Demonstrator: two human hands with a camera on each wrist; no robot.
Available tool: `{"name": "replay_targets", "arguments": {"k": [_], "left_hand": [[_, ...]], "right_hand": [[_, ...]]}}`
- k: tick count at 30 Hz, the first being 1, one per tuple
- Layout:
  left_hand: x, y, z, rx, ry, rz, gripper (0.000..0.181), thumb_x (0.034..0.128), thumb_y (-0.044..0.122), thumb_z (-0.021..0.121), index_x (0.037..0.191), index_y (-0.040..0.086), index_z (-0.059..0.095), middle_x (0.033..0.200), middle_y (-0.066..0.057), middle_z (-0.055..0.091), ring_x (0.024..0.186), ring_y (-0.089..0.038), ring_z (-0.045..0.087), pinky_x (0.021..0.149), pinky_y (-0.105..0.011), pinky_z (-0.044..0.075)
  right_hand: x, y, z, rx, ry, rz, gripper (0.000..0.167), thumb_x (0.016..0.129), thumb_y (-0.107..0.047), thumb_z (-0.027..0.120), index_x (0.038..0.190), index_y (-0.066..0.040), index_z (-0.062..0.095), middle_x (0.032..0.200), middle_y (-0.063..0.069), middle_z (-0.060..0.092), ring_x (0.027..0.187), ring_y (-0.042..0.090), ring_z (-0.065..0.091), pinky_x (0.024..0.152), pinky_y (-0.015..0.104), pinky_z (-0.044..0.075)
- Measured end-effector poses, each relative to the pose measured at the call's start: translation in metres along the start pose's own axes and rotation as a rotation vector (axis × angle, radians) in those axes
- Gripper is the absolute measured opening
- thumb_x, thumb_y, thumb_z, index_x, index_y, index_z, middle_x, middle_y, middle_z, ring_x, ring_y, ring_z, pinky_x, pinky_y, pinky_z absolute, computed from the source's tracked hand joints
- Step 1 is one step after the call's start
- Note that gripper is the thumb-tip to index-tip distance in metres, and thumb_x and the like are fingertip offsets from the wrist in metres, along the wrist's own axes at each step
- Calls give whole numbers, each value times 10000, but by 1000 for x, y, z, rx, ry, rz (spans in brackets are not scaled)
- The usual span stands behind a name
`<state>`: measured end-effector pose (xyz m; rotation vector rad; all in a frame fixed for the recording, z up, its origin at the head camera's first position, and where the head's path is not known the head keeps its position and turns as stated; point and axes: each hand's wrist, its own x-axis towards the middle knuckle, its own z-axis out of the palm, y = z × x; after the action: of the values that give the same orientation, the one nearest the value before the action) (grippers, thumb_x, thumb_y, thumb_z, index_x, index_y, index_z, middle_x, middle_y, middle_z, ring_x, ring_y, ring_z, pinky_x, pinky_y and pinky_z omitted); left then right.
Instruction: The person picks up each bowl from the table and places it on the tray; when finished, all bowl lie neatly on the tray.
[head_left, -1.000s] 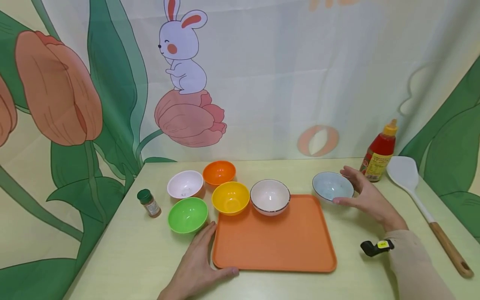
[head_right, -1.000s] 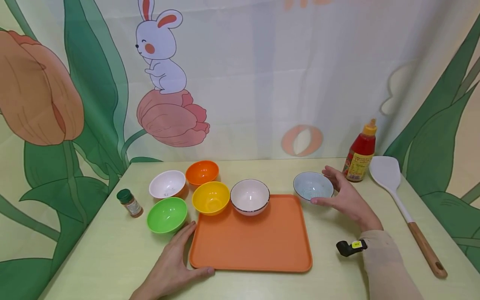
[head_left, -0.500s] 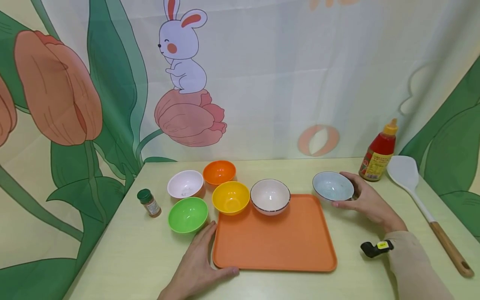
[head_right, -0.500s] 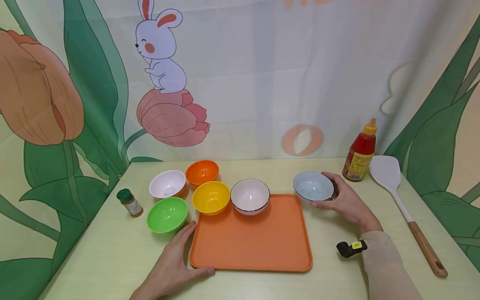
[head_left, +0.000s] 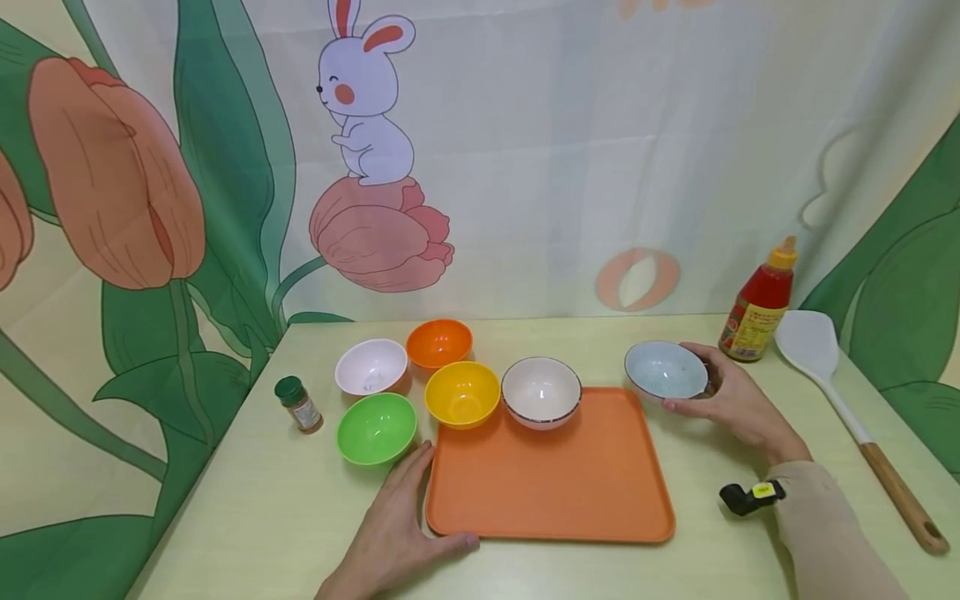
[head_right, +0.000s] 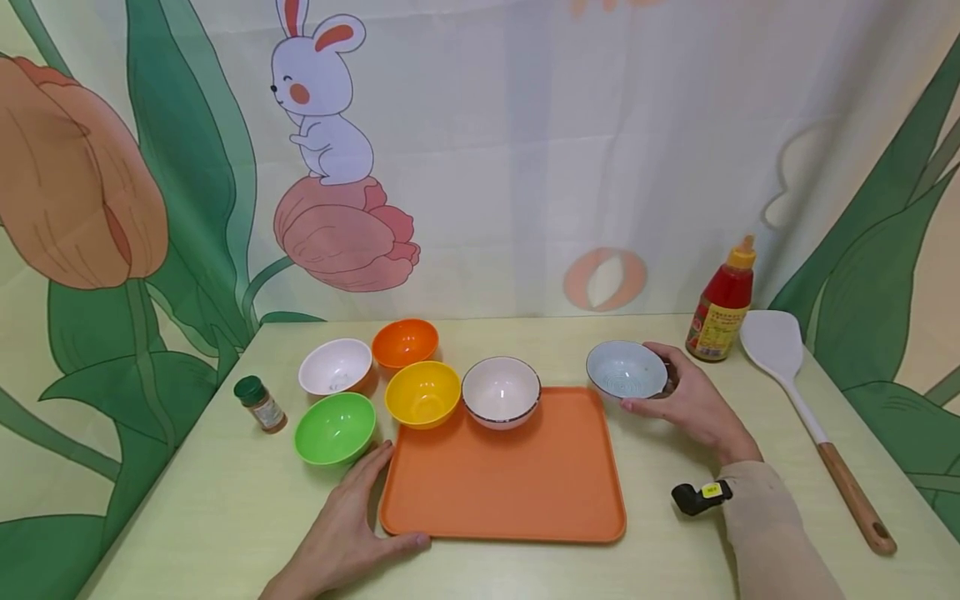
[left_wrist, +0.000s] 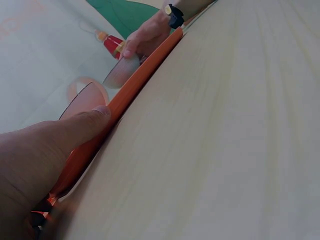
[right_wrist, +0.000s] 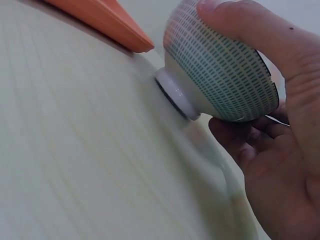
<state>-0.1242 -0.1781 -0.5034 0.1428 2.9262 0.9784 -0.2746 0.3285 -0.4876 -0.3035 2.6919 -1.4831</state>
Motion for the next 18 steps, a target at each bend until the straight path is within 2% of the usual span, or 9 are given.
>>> {"name": "replay_targets", "arguments": {"k": [6, 12, 18], "left_hand": [[0, 0, 0, 4, 0, 0, 1443, 659, 885, 889, 1749, 119, 335, 1808, -113, 347, 1646, -374, 368, 1319, -646, 368], [0, 1, -1, 0, -1, -2, 1446, 664, 884, 888, 1748, 105, 332, 1809, -126, 342, 1646, -386, 366, 1316, -657, 367], [0, 1, -1, 6, -6, -2, 1448, 664, 877, 894, 1748, 100, 329, 1810, -128, 339, 1649, -381, 363, 1321, -645, 363]], "right_hand": [[-1, -6, -1, 21, 22, -20, 1060, 926, -324, 947, 1747, -132, 304, 1712, 181, 399, 1572, 395, 398, 1020, -35, 357], [0, -21, 0, 67, 22, -55, 1053, 917, -264, 957, 1741, -121, 318, 1711, 184, 399, 1590, 400, 385, 1138, 15, 374], [0, -29, 6, 83, -16, -75, 1016, 917, -249, 955, 1715, -109, 343, 1688, 150, 440, 1542, 372, 450, 1079, 18, 426]]}}
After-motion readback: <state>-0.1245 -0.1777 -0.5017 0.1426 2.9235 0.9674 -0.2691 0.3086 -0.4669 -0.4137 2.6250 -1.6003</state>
